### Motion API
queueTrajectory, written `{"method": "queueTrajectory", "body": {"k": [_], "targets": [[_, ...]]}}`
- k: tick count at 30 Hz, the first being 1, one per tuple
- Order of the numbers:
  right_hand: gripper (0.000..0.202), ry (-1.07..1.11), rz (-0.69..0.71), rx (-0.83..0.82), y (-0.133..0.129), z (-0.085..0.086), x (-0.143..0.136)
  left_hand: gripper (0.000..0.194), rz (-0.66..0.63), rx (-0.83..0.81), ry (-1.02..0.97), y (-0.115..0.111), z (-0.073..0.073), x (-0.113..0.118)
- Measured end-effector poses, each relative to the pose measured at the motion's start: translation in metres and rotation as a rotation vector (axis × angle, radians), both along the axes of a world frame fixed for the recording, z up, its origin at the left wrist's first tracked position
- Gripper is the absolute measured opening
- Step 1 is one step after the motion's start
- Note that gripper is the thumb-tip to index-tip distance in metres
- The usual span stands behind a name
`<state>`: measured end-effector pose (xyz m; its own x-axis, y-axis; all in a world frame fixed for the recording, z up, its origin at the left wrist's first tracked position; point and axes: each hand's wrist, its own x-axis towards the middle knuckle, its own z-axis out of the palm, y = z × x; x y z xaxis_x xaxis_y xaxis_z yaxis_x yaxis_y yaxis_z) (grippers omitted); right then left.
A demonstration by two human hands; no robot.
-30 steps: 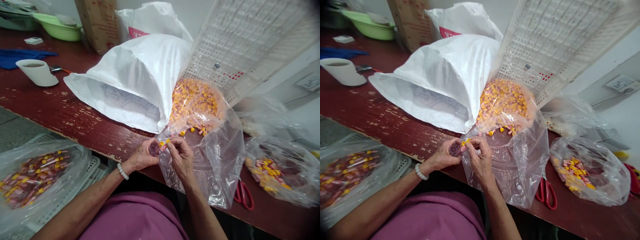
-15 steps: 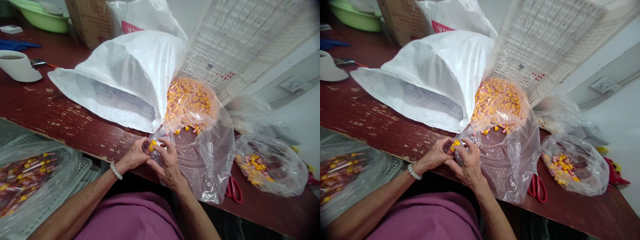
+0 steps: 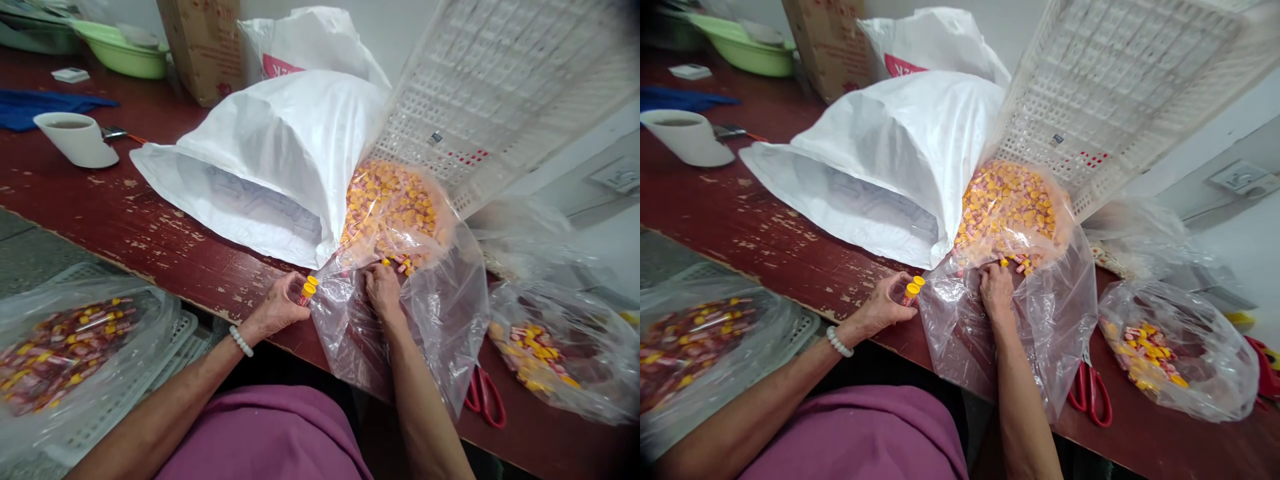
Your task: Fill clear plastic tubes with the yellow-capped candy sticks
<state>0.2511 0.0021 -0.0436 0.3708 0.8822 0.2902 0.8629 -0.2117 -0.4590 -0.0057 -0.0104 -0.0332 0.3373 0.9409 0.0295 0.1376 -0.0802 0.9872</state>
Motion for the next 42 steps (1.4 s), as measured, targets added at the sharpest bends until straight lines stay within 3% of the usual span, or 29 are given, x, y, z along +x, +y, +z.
{"method": "queueTrajectory", "body": {"k": [4, 6, 9, 13, 16, 20, 26, 29, 32, 34, 36, 39, 42], "targets": [[0.031, 0.197, 0.048, 0.098, -0.034, 0.027, -0.021, 0.034, -0.053, 0.071, 0.041, -0.002, -0.003, 0.002], [0.027, 0.342, 0.243, 0.148, -0.053, 0.047, -0.046, 0.032, -0.082, 0.108, 0.092, -0.005, 0.000, 0.004], [0.014, 0.303, 0.531, 0.202, -0.069, 0.072, -0.085, 0.021, -0.113, 0.199, 0.207, -0.009, 0.007, 0.006], [0.016, 0.221, 0.707, 0.165, -0.071, 0.082, -0.109, 0.012, -0.097, 0.272, 0.295, -0.011, 0.016, 0.007], [0.035, 0.235, 0.676, 0.170, -0.071, 0.081, -0.109, 0.017, -0.128, 0.258, 0.258, -0.010, 0.018, 0.005], [0.022, 0.168, 0.600, 0.222, -0.075, 0.075, -0.106, 0.016, -0.119, 0.246, 0.225, -0.009, 0.014, 0.004], [0.039, -0.212, 0.597, 0.238, -0.086, 0.048, -0.126, 0.020, -0.125, 0.150, 0.148, -0.009, 0.013, 0.006], [0.040, -0.179, 0.593, 0.240, -0.087, 0.044, -0.127, 0.019, -0.118, 0.113, 0.151, -0.008, 0.012, 0.007], [0.039, 0.027, 0.509, 0.262, -0.076, 0.043, -0.097, 0.026, -0.080, 0.048, 0.095, -0.004, 0.007, 0.006], [0.036, 0.090, 0.305, 0.270, -0.060, 0.037, -0.063, 0.031, -0.029, -0.003, 0.038, 0.000, 0.003, 0.002], [0.035, -0.007, 0.120, 0.147, -0.040, 0.025, -0.029, 0.032, 0.006, -0.027, 0.017, 0.003, 0.001, -0.002], [0.034, -0.059, 0.130, 0.051, -0.009, 0.007, 0.001, 0.032, 0.025, -0.019, 0.044, 0.005, 0.003, -0.006], [0.028, -0.106, 0.198, 0.009, 0.015, -0.001, 0.003, 0.031, 0.028, -0.005, 0.058, 0.005, 0.006, -0.007]]}}
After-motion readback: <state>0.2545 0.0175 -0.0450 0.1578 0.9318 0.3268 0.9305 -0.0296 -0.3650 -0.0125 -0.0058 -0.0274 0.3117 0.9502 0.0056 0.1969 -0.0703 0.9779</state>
